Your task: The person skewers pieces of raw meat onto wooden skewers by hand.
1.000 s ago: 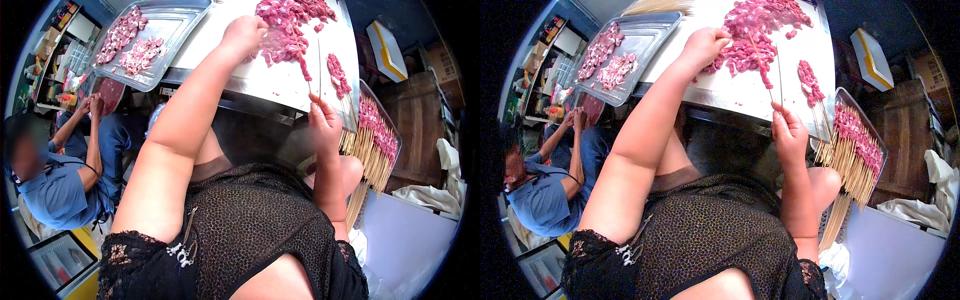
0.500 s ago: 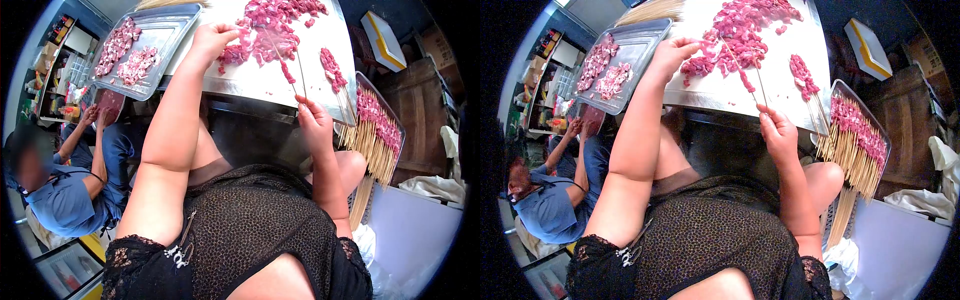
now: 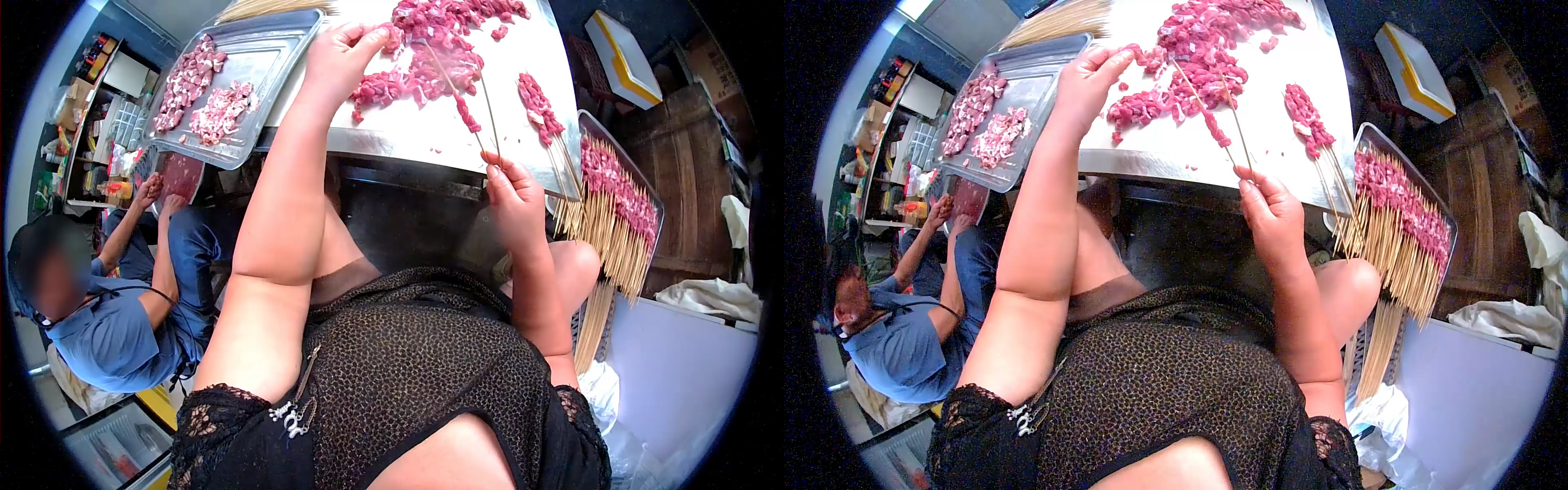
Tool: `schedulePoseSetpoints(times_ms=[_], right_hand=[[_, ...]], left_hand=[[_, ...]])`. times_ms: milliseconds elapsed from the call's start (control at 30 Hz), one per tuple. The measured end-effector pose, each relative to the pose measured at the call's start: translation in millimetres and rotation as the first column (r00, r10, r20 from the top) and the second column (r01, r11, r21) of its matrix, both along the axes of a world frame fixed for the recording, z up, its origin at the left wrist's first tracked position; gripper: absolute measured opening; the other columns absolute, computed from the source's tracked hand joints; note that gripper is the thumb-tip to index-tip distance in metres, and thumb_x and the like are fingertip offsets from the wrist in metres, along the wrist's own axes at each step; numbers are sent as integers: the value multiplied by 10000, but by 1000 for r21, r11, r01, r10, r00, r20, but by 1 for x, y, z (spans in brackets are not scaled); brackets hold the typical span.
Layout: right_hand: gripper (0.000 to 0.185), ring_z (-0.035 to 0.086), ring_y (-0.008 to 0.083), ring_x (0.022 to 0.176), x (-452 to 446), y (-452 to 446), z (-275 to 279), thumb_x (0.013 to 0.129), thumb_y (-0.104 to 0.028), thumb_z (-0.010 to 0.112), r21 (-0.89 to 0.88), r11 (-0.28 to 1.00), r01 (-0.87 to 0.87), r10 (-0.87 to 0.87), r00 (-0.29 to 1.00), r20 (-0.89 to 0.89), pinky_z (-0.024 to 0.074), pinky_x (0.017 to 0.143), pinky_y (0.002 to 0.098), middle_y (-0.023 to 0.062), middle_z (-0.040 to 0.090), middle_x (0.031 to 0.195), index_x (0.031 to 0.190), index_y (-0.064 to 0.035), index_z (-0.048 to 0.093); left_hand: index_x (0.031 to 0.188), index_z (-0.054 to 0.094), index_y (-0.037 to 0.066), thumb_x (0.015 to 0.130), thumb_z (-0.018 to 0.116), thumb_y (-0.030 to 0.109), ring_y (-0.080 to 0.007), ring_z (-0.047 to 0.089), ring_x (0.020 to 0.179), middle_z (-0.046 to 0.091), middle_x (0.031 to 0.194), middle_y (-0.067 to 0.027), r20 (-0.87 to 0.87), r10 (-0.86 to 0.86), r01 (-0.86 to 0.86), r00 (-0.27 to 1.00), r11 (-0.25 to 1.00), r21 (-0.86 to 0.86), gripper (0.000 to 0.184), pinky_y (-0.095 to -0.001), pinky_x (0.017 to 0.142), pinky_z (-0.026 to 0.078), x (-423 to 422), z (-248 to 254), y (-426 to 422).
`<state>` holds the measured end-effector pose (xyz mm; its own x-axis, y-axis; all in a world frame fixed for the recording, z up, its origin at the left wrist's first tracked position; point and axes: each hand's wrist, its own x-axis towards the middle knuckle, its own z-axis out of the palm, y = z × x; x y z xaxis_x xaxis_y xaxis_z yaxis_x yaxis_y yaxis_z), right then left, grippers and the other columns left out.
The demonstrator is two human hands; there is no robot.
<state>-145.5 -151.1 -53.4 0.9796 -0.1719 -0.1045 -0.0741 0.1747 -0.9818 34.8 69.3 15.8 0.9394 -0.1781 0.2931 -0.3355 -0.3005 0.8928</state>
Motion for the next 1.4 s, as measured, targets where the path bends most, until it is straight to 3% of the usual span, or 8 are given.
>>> schedulePoseSetpoints(times_ms=[233, 333, 433, 500, 633, 800, 967, 1400], right_hand=[[247, 349, -8, 529, 0, -1, 0, 899, -93, 526, -42, 999, -24, 25, 999, 30, 270, 472, 151, -96, 441, 643, 1121, -6, 590], [242, 359, -3, 532, 4, 5, 8, 898, -98, 530, -50, 999, -16, 17, 1000, 23, 281, 477, 156, -94, 445, 641, 1115, -12, 597], [230, 369, 3, 538, 11, 8, 10, 897, -102, 533, -110, 993, -48, 51, 998, 23, 298, 487, 162, -91, 451, 635, 1100, -27, 611], [226, 373, 5, 542, 14, 10, 7, 897, -105, 534, -150, 988, -49, 53, 998, 25, 305, 490, 163, -90, 451, 629, 1095, -33, 616], [221, 385, 8, 550, 15, 14, 7, 894, -112, 538, -207, 977, -46, 51, 999, 20, 322, 499, 169, -83, 459, 625, 1088, -53, 626], [223, 392, 10, 549, 12, 12, 0, 887, -119, 549, -244, 970, -3, 11, 999, 32, 332, 501, 175, -77, 454, 610, 1087, -61, 629], [217, 392, 15, 555, 5, 10, -4, 881, -121, 558, -260, 965, -18, 23, 1000, 14, 340, 510, 178, -70, 447, 596, 1074, -62, 638], [205, 409, 39, 580, 3, 9, 3, 871, -125, 565, -359, 933, -26, 30, 1000, 3, 374, 545, 200, -42, 477, 620, 1050, -64, 645]], left_hand=[[907, 680, 69, 807, 631, 253, -147, 590, 661, 632, 750, -71, 483, -9, -148, 876, 946, 288, 215, -275, 631, 466, 6, -11, 2], [894, 680, 62, 821, 598, 206, -125, 602, 695, 638, 780, -58, 453, 7, -155, 892, 945, 289, 181, -274, 646, 474, 3, -13, -2], [864, 666, 18, 833, 561, 156, -136, 619, 741, 642, 804, -72, 34, 12, -13, 999, 999, 33, 177, -290, 652, 487, 1, -17, -9], [839, 631, -29, 839, 526, 109, -171, 627, 770, 639, 821, -114, -206, -200, 55, 958, 832, -552, 174, -302, 662, 511, 4, -20, -15], [1027, 496, -80, 902, 384, 115, -328, 626, 912, 609, 946, -211, -384, -466, -94, 797, 532, -841, 257, -400, 800, 536, 3, -20, -21], [1132, 446, -132, 933, 438, 206, -374, 560, 1041, 553, 1109, -266, -421, -511, -180, 749, 454, -873, 393, -477, 902, 472, 1, -18, -26], [1101, 461, -96, 889, 516, 57, -300, 597, 999, 565, 1109, -232, -357, -399, -38, 844, 621, -783, 267, -383, 839, 531, 4, -26, -25], [1121, 436, -75, 888, 465, -20, -305, 582, 1022, 534, 1147, -242, -323, -376, -56, 869, 573, -818, 240, -394, 904, 501, -2, -17, -28]])
